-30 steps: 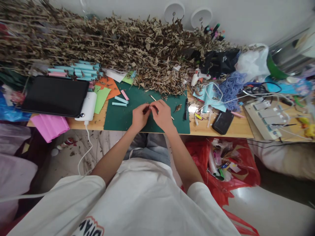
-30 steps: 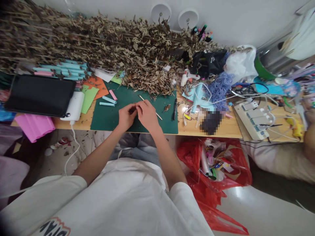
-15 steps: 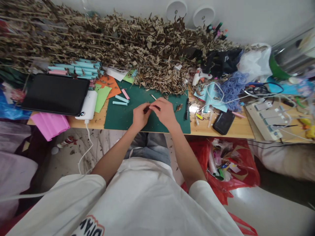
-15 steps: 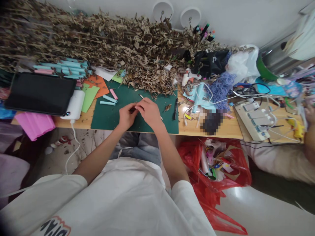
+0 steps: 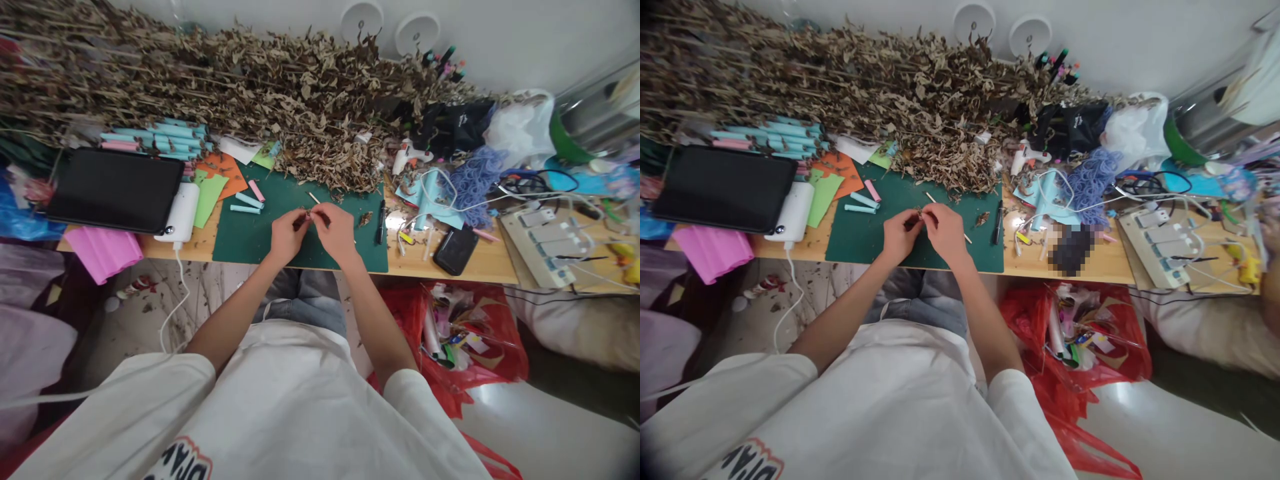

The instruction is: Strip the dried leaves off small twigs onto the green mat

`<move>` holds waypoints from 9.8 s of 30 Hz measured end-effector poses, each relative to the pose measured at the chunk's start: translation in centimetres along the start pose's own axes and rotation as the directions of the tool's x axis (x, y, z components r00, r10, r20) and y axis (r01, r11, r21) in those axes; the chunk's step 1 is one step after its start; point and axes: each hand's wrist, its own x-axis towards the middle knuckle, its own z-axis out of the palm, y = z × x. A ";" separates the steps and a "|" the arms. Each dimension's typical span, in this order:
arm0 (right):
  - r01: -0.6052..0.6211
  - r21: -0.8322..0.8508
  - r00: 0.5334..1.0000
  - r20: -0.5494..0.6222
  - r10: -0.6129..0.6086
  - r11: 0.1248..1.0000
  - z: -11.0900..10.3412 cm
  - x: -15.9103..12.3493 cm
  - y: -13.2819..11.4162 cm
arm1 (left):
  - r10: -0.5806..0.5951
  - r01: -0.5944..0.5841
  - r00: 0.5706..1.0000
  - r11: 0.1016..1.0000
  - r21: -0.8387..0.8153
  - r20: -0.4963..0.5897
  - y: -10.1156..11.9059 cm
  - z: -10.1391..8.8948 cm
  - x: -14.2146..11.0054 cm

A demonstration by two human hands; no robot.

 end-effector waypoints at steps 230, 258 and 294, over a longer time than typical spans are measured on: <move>0.108 0.013 0.985 -0.134 -0.106 0.994 -0.9 0.9 -2.1 | -0.053 0.053 0.999 0.999 0.002 -0.002 -0.2 0.3 0.1; 0.052 0.041 0.996 -0.076 -0.049 0.998 -1.7 1.3 -2.1 | -0.056 0.056 0.998 0.998 0.013 0.003 0.0 0.2 0.1; 0.088 0.059 0.994 -0.071 -0.084 0.994 -1.0 1.0 -2.5 | -0.053 0.053 0.998 0.998 0.037 0.018 -0.4 0.1 0.2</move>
